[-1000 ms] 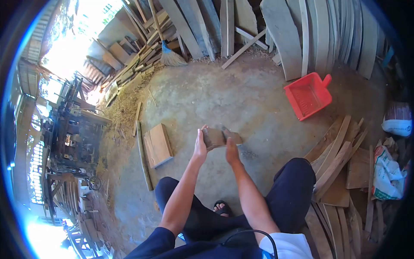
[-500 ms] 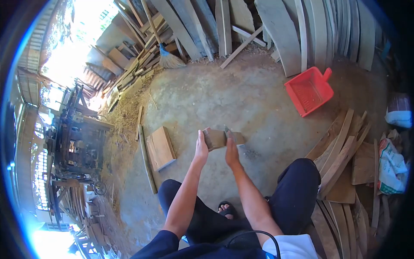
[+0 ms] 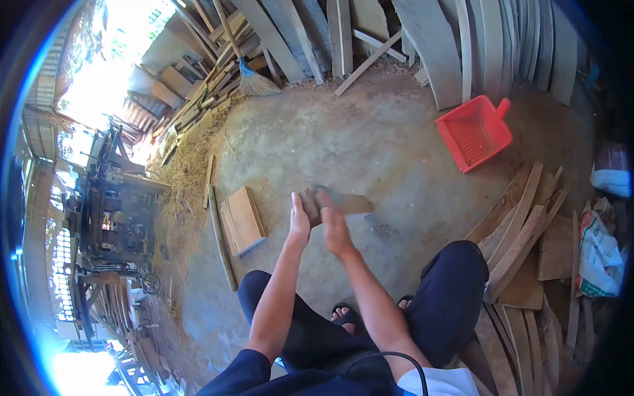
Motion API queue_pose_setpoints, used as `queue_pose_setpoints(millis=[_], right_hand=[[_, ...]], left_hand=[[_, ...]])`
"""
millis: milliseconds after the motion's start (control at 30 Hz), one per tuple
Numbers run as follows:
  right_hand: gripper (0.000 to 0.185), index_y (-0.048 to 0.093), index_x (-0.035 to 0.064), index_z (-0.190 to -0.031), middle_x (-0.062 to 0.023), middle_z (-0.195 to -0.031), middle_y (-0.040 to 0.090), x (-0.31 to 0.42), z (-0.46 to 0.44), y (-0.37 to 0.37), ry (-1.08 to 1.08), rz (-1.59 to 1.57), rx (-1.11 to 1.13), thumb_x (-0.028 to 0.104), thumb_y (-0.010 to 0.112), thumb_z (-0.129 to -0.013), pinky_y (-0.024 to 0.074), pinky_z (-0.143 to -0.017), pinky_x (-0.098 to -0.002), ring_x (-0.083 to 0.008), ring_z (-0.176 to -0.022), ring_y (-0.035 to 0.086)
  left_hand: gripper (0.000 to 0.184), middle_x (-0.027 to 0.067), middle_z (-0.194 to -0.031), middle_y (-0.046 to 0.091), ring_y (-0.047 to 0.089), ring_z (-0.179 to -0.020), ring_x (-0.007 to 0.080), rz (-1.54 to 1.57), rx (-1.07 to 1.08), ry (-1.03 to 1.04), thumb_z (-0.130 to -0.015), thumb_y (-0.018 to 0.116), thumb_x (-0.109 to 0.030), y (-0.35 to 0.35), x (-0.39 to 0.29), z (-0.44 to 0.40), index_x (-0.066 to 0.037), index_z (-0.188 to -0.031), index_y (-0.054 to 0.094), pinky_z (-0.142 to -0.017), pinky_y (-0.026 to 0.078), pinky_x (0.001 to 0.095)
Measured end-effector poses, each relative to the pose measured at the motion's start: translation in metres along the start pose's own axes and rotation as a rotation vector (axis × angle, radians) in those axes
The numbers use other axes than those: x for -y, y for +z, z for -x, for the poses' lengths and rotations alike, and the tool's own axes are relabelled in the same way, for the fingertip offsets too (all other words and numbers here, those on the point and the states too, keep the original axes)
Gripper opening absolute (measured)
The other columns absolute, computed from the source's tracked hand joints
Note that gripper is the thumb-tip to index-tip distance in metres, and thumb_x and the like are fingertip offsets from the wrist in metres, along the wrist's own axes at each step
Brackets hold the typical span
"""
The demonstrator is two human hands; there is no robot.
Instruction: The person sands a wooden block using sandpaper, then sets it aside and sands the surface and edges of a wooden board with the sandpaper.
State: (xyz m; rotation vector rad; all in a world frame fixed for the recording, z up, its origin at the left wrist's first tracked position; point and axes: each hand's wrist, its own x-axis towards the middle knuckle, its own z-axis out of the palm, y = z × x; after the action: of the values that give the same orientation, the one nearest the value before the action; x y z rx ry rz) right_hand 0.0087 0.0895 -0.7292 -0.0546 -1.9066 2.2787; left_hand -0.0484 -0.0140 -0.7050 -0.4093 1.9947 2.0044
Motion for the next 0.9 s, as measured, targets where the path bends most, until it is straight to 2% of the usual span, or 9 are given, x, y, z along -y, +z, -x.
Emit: queue_pose_setpoints(millis=[133, 233, 333, 533, 667, 733, 767, 867, 900], right_hand=[[0.049, 0.043, -0.002, -0.145, -0.0161, -0.152, 0.042, 0.028, 0.0, 0.006, -0.201, 0.051, 0.067, 0.026, 0.03, -0.107, 0.0217, -0.12, -0.0387, -0.0306, -0.145, 0.033], [0.049, 0.043, -0.0025, -0.145, -0.016, -0.152, 0.044, -0.085, -0.008, -0.014, 0.043, -0.013, -0.08, 0.027, 0.031, -0.107, 0.0234, -0.119, -0.037, -0.0283, -0.144, 0.035], [0.049, 0.043, -0.0024, -0.145, -0.0163, -0.151, 0.045, -0.08, -0.007, -0.034, 0.192, -0.027, -0.151, 0.027, 0.031, -0.107, 0.0237, -0.119, -0.0354, -0.0269, -0.143, 0.036], [0.05, 0.045, -0.0025, -0.144, -0.0174, -0.149, 0.045, -0.001, -0.008, -0.007, -0.13, 0.039, 0.029, 0.028, 0.03, -0.107, 0.0244, -0.118, -0.0349, -0.0251, -0.143, 0.037], [0.049, 0.042, -0.0022, -0.145, -0.0178, -0.15, 0.044, -0.073, -0.006, -0.039, 0.071, 0.118, -0.057, 0.026, 0.031, -0.108, 0.0232, -0.118, -0.0353, -0.0265, -0.143, 0.036], [0.048, 0.041, -0.0019, -0.146, -0.0177, -0.151, 0.043, -0.103, -0.013, -0.054, 0.323, 0.019, -0.022, 0.025, 0.03, -0.108, 0.0222, -0.119, -0.0355, -0.0271, -0.143, 0.035], [0.049, 0.041, -0.0021, -0.146, -0.0177, -0.151, 0.043, -0.1, -0.012, -0.048, 0.223, 0.067, -0.043, 0.025, 0.029, -0.108, 0.0222, -0.118, -0.0352, -0.0271, -0.143, 0.035], [0.047, 0.042, -0.0016, -0.145, -0.0195, -0.15, 0.043, -0.039, -0.016, -0.026, 0.025, 0.237, -0.054, 0.024, 0.03, -0.108, 0.0231, -0.118, -0.0368, -0.029, -0.141, 0.037], [0.045, 0.042, -0.0007, -0.145, -0.0215, -0.148, 0.043, -0.045, -0.016, -0.023, 0.03, 0.292, -0.022, 0.023, 0.032, -0.107, 0.0239, -0.119, -0.039, -0.0308, -0.14, 0.038]], left_hand=[[0.07, 0.0101, -0.121, 0.062, 0.062, -0.107, 0.021, 0.013, -0.035, -0.074, -0.103, 0.026, -0.062, -0.018, 0.023, -0.009, -0.006, -0.139, 0.051, -0.091, 0.053, 0.036], [0.069, 0.0099, -0.127, 0.059, 0.064, -0.109, 0.0229, 0.025, 0.004, 0.009, -0.102, 0.026, -0.063, -0.02, 0.027, -0.014, -0.013, -0.146, 0.043, -0.089, 0.057, 0.0393], [0.069, 0.0095, -0.131, 0.057, 0.062, -0.113, 0.0239, -0.044, 0.034, 0.057, -0.102, 0.026, -0.064, -0.017, 0.032, -0.017, -0.017, -0.151, 0.037, -0.09, 0.057, 0.0404], [0.072, 0.0085, -0.131, 0.056, 0.06, -0.114, 0.0209, -0.061, -0.013, 0.096, -0.101, 0.028, -0.066, -0.012, 0.036, -0.02, -0.016, -0.151, 0.039, -0.087, 0.056, 0.0399], [0.072, 0.0162, -0.151, 0.042, 0.037, -0.142, 0.0246, 0.0, 0.027, 0.037, -0.106, 0.026, -0.055, 0.0, 0.012, -0.004, 0.001, -0.151, 0.034, -0.116, 0.027, 0.034], [0.074, 0.0104, -0.137, 0.052, 0.051, -0.124, 0.0203, 0.002, 0.04, -0.02, -0.104, 0.028, -0.06, 0.008, -0.007, 0.01, -0.004, -0.151, 0.036, -0.104, 0.04, 0.0322], [0.074, 0.0075, -0.13, 0.057, 0.058, -0.115, 0.0181, 0.002, 0.051, -0.052, -0.103, 0.029, -0.062, 0.012, -0.017, 0.016, -0.006, -0.151, 0.037, -0.098, 0.047, 0.0313], [0.073, 0.0168, -0.152, 0.041, 0.037, -0.142, 0.0255, 0.029, 0.123, 0.027, -0.106, 0.027, -0.053, 0.006, -0.005, 0.0, 0.003, -0.15, 0.033, -0.117, 0.026, 0.0341], [0.072, 0.017, -0.153, 0.041, 0.037, -0.142, 0.0255, 0.009, 0.12, 0.048, -0.106, 0.027, -0.053, 0.008, -0.006, 0.0, 0.003, -0.151, 0.033, -0.117, 0.026, 0.034]])
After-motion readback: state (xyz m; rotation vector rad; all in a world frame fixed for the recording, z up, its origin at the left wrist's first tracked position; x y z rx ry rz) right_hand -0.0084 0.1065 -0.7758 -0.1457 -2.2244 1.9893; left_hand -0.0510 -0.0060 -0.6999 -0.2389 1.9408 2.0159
